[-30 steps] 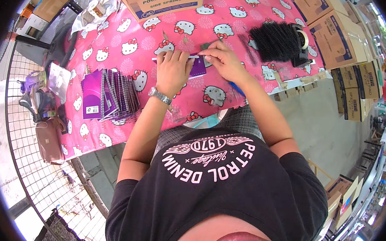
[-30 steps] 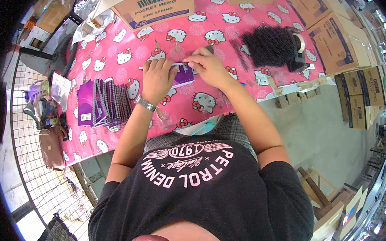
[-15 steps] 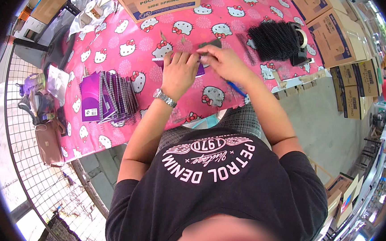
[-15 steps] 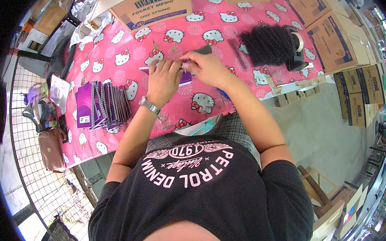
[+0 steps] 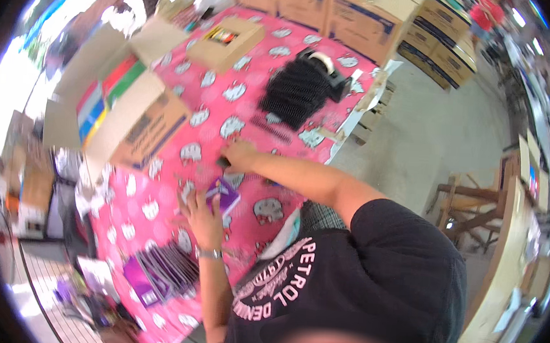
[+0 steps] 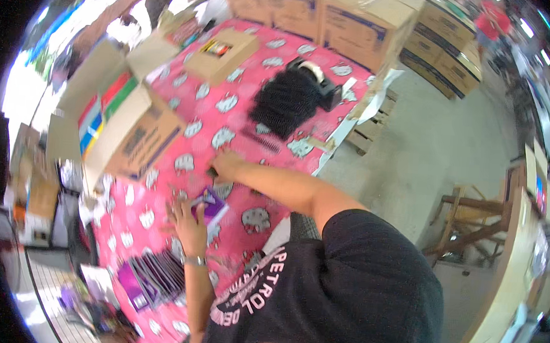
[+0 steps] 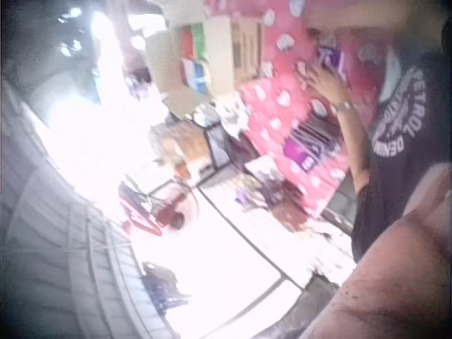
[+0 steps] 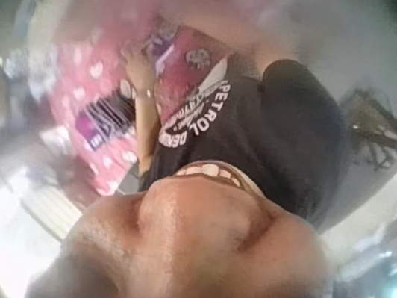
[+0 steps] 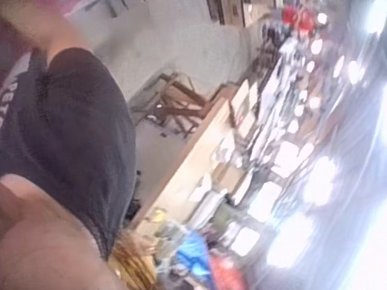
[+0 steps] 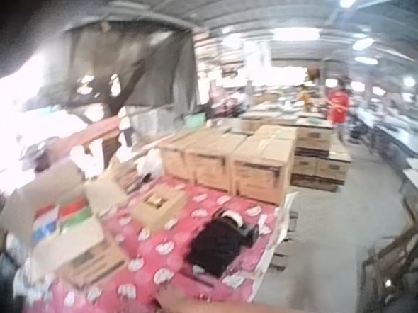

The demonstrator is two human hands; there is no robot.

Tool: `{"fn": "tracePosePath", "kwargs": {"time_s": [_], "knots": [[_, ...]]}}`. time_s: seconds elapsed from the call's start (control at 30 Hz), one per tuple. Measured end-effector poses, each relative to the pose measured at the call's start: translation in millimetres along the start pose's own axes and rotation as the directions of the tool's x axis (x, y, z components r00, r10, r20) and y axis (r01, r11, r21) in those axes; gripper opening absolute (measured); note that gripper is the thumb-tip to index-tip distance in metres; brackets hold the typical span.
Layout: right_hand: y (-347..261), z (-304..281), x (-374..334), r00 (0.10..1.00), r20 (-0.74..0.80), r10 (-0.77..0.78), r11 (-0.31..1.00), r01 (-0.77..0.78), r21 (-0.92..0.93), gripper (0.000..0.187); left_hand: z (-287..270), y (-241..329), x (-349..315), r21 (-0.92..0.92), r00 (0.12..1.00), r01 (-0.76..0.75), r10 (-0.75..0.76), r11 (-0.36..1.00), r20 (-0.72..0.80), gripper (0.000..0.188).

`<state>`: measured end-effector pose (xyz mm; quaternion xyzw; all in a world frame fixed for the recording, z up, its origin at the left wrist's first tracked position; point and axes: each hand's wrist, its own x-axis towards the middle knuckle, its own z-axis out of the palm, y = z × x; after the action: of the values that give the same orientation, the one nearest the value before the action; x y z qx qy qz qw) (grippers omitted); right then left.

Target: The person uses blue pliers to trim and secure the ends of spiral binding coils on stacks of purple pocket memos.

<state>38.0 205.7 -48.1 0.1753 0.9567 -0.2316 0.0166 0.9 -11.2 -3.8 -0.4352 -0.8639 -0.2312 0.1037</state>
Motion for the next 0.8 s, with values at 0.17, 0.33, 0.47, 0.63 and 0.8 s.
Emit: {"fn": "tracePosePath", "kwargs": {"time_s": [0.17,0.33,0.47,0.63,0.8], "knots": [[4,-38,-26,0.893,0.197,-0.405,0.322,-0.062,0.945,0.048,11,2,4,-0.031,1.0,-0.02,0.02,0.999,0.005,0.031],[9,-57,-44,0.846,0.155,-0.511,0.148,-0.091,0.985,0.046,9,22,6,-0.005,0.997,-0.073,0.073,0.997,0.034,0.037],[6,-59,-37,0.792,0.324,-0.518,0.667,0.136,0.733,0.049,6,22,7,-0.051,0.992,-0.105,0.108,0.993,0.062,0.041],[2,-54,-45,0.779,0.134,-0.613,0.403,0.163,0.9,0.05,11,13,4,-0.067,0.99,-0.114,0.119,0.991,0.074,0.047],[0,-49,-47,0.763,0.111,-0.637,0.208,0.031,0.978,0.038,8,12,5,-0.106,0.99,-0.106,0.115,0.989,0.085,0.05]]}}
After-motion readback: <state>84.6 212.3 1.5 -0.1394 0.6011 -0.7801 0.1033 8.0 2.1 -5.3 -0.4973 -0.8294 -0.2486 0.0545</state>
